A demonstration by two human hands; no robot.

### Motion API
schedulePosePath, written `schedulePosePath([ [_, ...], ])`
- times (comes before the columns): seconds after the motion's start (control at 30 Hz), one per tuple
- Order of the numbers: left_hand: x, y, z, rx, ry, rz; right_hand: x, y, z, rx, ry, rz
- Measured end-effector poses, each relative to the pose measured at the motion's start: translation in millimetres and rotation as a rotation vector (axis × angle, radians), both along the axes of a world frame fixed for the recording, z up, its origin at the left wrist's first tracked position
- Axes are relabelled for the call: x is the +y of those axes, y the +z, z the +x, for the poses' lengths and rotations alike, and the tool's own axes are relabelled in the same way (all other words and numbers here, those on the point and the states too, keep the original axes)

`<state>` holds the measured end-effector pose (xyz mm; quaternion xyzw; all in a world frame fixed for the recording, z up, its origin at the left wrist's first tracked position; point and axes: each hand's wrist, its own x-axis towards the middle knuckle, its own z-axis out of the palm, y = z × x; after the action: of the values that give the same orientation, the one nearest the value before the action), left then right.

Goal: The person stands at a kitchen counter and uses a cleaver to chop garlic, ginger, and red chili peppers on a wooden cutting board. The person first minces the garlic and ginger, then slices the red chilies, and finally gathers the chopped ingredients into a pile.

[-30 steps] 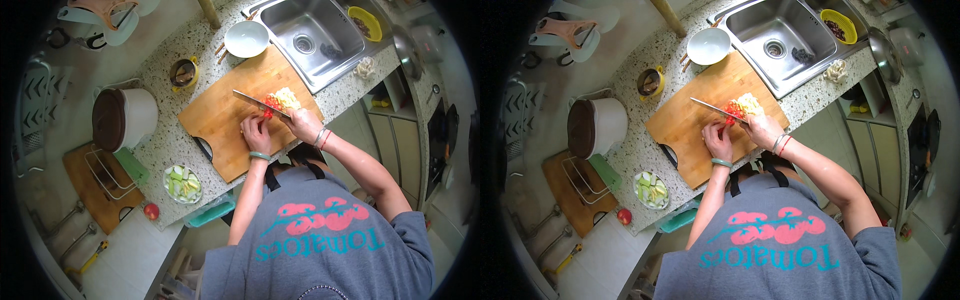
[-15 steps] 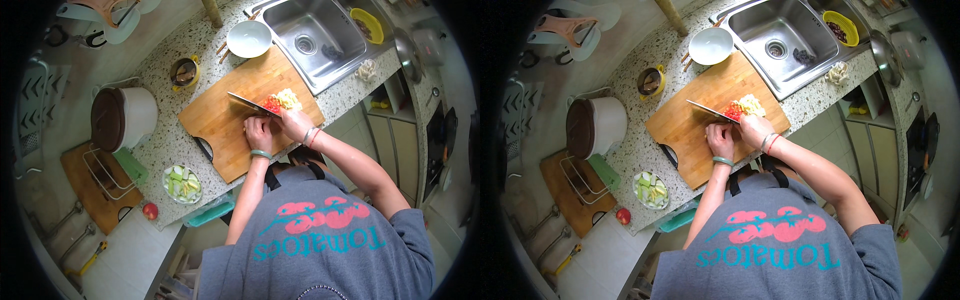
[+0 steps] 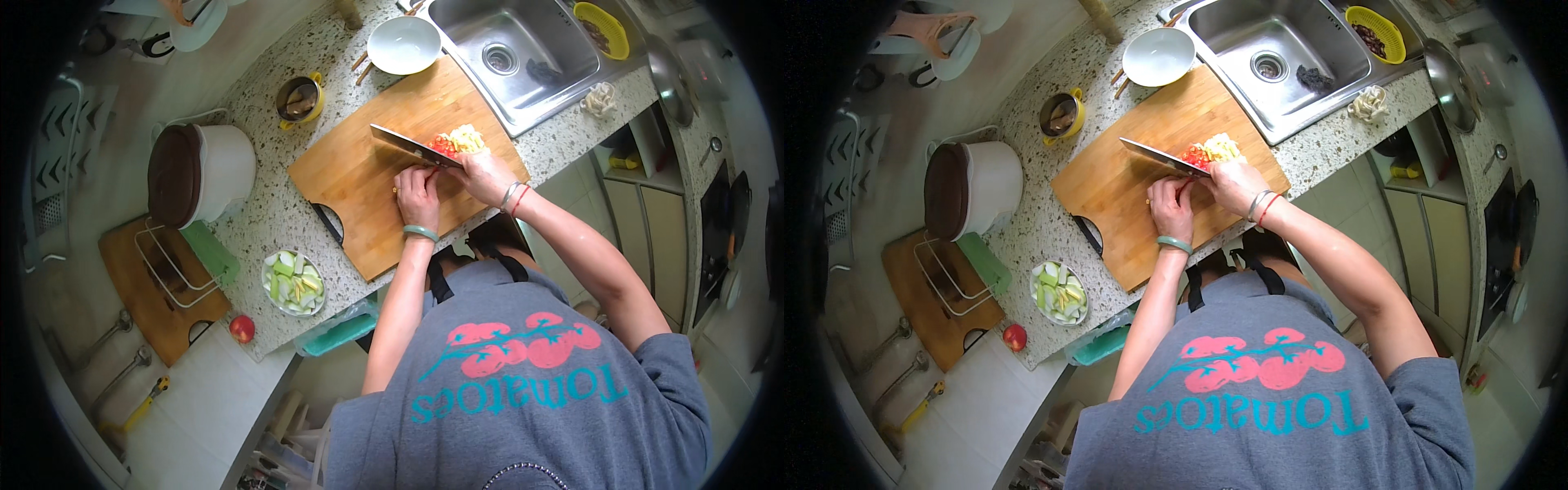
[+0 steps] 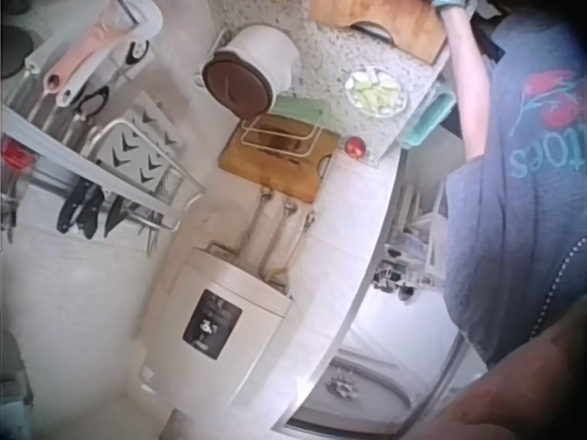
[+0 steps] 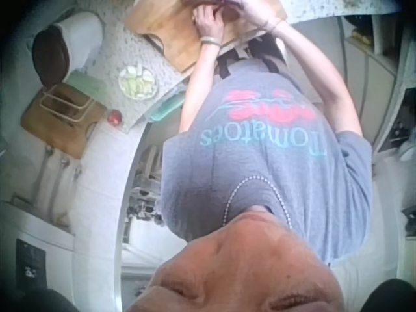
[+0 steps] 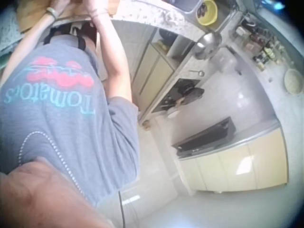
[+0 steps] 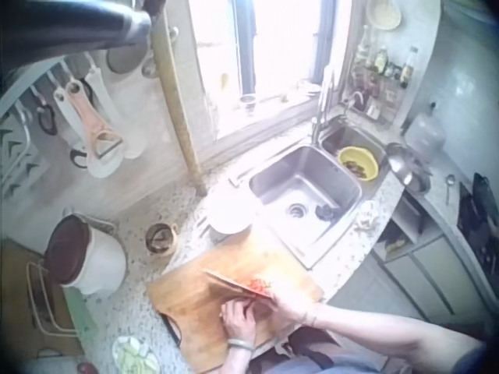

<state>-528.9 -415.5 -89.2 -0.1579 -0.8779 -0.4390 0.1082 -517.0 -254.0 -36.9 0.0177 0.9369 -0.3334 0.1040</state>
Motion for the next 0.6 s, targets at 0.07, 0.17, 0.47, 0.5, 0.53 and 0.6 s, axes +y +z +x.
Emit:
schedulePosePath([
  [0.07,-0.2,2.8,2.6,-0.028,0.002,-0.006,4.1,-3.3,4.2,0.015,0.017,-0.020],
  [0.17,-2.4,4.9,4.5,-0.036,0.022,0.028,5.4,11.0,8.0,0.063,-0.001,-0.019],
  [0.47,1.3,-4.9,1.3,0.021,0.116,0.005,5.2,12.7,20.9,-0.002,0.035,0.106],
  [0.5,2.0,-4.5,1.2,0.011,0.116,0.005,5.8,11.1,21.4,-0.001,0.041,0.109],
  [0.53,2.3,-4.0,1.5,0.001,0.117,0.005,6.4,10.0,21.7,-0.001,0.048,0.112],
  [0.6,1.9,-4.2,2.6,-0.025,0.112,0.008,5.6,12.7,19.9,-0.041,0.061,0.122],
])
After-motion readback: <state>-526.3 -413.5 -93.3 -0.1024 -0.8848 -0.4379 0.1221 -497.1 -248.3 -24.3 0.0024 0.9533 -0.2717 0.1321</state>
